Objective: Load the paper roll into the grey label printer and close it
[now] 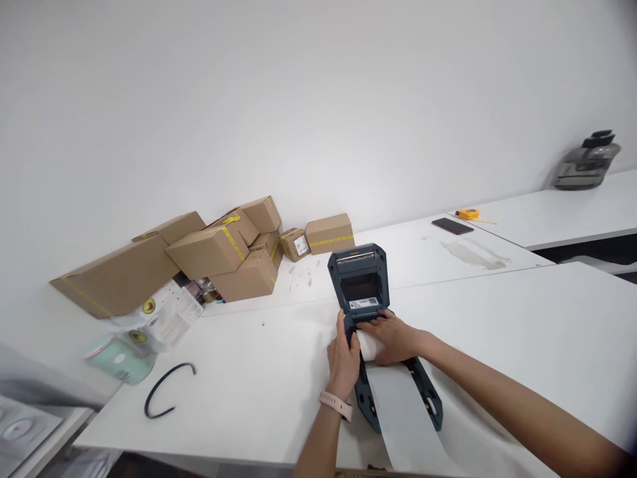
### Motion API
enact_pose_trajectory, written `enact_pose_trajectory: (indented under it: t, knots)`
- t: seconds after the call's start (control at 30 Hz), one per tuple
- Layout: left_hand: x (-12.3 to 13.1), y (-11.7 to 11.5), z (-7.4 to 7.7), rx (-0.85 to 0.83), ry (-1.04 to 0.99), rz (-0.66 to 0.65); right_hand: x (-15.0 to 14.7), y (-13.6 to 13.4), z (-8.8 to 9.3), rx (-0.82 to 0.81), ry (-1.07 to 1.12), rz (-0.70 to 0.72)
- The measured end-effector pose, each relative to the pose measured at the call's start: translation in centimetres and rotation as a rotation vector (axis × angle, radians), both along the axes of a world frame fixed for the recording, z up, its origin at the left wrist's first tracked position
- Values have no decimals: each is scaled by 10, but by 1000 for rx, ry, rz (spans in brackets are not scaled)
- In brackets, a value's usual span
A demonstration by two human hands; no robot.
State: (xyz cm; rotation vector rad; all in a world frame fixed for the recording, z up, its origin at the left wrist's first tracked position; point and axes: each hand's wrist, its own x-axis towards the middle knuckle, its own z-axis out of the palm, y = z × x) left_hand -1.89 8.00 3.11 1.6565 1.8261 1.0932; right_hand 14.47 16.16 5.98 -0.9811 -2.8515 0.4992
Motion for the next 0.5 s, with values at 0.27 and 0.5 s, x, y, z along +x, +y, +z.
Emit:
enact_pose_trajectory:
  t: [0.27, 0.5]
  knots:
    - [1, -2, -5, -15, -87, 14, -9, 8, 21, -114, -138, 52]
    - [0, -1, -8, -44, -144, 26, 37, 2, 70, -378, 163, 113]
